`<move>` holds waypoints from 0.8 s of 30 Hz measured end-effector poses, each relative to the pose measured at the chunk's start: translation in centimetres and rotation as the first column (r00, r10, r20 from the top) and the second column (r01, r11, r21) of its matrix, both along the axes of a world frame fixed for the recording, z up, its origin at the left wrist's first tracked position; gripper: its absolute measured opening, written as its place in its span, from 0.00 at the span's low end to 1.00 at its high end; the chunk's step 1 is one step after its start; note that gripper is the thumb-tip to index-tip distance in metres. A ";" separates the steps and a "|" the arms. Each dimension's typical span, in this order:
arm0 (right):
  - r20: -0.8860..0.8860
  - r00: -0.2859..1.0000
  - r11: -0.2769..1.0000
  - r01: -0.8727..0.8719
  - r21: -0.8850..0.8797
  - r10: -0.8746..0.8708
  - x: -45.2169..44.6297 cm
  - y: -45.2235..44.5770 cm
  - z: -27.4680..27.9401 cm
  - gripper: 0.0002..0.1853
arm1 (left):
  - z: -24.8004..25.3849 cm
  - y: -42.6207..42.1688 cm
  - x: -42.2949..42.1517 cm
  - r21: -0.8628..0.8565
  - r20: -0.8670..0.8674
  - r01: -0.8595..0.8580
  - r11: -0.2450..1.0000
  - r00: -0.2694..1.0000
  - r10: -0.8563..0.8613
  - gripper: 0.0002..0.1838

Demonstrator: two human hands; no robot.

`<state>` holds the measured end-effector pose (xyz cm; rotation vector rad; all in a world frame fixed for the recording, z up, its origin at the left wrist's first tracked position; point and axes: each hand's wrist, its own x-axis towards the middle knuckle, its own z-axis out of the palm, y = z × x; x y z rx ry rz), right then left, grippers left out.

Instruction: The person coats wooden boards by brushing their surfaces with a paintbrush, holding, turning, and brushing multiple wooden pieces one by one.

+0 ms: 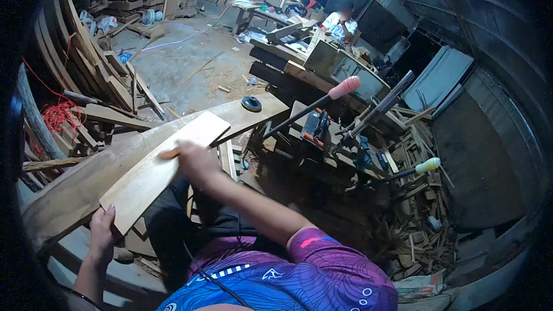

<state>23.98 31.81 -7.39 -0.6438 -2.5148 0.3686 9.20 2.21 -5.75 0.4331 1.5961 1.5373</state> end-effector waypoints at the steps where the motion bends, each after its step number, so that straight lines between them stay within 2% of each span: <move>1: -0.022 0.981 0.979 -0.191 -0.075 0.190 -0.4 -3.0 1.0 0.19 | 0.2 0.2 0.2 -0.002 -0.006 -0.040 0.999 0.999 0.040 0.14; 2: -0.116 0.937 0.932 -0.342 -0.120 0.329 -0.5 -5.4 2.2 0.20 | 0.2 0.4 0.4 -0.001 -0.015 -0.078 0.997 0.997 0.078 0.14; 3: -0.203 0.866 0.857 -0.490 -0.159 0.458 -0.7 -7.8 3.3 0.21 | -0.8 0.1 -0.2 0.011 -0.034 -0.039 0.999 0.999 0.039 0.13; 4: -0.070 0.831 0.792 -0.549 -0.267 0.552 -1.0 -8.4 4.8 0.21 | -0.9 0.2 -0.2 0.015 -0.028 -0.031 0.999 0.999 0.031 0.13; 6: 0.064 0.788 0.672 -0.477 -0.567 0.613 -0.8 -7.6 9.0 0.18 | -0.6 0.0 -0.3 -0.019 -0.038 -0.032 0.999 0.999 0.031 0.12; 7: -0.096 0.810 0.542 -0.471 -0.696 0.579 -0.9 -6.1 8.6 0.17 | -1.0 -0.1 -0.7 0.012 -0.043 0.003 1.000 0.999 -0.003 0.13; 8: -0.166 0.842 0.563 -0.477 -0.676 0.514 -1.3 -3.4 6.4 0.15 | -1.3 -0.2 -0.7 0.015 -0.044 0.002 1.000 0.999 -0.002 0.13; 9: -0.102 0.904 0.594 -0.354 -0.723 0.415 -1.0 -0.5 6.3 0.18 | -0.7 0.1 -0.2 0.032 -0.028 -0.011 0.999 1.000 0.012 0.14; 10: -0.138 0.920 0.626 -0.354 -0.694 0.367 -0.9 3.0 4.7 0.17 | -0.3 0.2 0.0 0.051 -0.011 -0.029 0.998 0.999 0.030 0.15; 11: 0.000 0.977 0.783 -0.169 -0.599 0.211 -0.4 5.6 5.2 0.15 | -0.5 0.0 -0.2 0.062 -0.008 -0.042 0.997 0.999 0.042 0.15; 12: -0.022 0.999 0.945 -0.031 -0.326 0.025 -0.4 9.5 2.1 0.13 | -0.9 -0.2 -0.5 0.080 -0.011 -0.001 0.997 1.000 0.002 0.16; 13: 0.216 0.938 0.954 0.292 -0.073 -0.270 0.1 9.8 3.4 0.11 | -1.2 -0.1 -0.8 0.101 -0.020 0.045 0.994 0.999 -0.043 0.17; 14: 0.286 0.892 0.931 0.365 0.003 -0.350 0.2 10.8 2.7 0.10 | -1.3 0.1 -0.9 0.119 -0.024 0.044 0.992 0.999 -0.042 0.17; 16: 0.355 0.890 0.957 0.280 0.072 -0.287 -0.4 8.4 2.7 0.11 | -1.4 0.0 -1.0 0.039 -0.022 0.013 0.999 1.000 -0.012 0.17; 18: 0.298 0.954 0.995 0.066 -0.074 -0.041 -0.6 2.1 5.3 0.12 | -1.0 -0.2 -1.1 0.021 -0.023 0.016 1.000 1.000 -0.016 0.16; 20: 0.120 0.971 0.962 -0.178 -0.209 0.206 -1.2 -3.7 5.9 0.12 | -0.5 -0.5 -1.2 -0.041 -0.034 0.051 0.998 0.998 -0.053 0.16; 21: 0.061 0.939 0.908 -0.308 -0.284 0.338 -1.3 -6.1 5.7 0.12 | -1.1 -0.4 -1.1 0.028 -0.035 0.026 0.999 0.999 -0.025 0.15; 22: -0.009 0.888 0.834 -0.435 -0.340 0.459 -1.6 -7.6 5.7 0.12 | -1.2 -0.6 -1.0 0.016 -0.039 0.036 0.999 0.999 -0.035 0.15; 24: -0.231 0.829 0.611 -0.537 -0.581 0.508 -2.3 -8.6 6.4 0.11 | -0.9 -0.6 -1.1 -0.032 -0.061 0.043 0.999 0.997 -0.045 0.15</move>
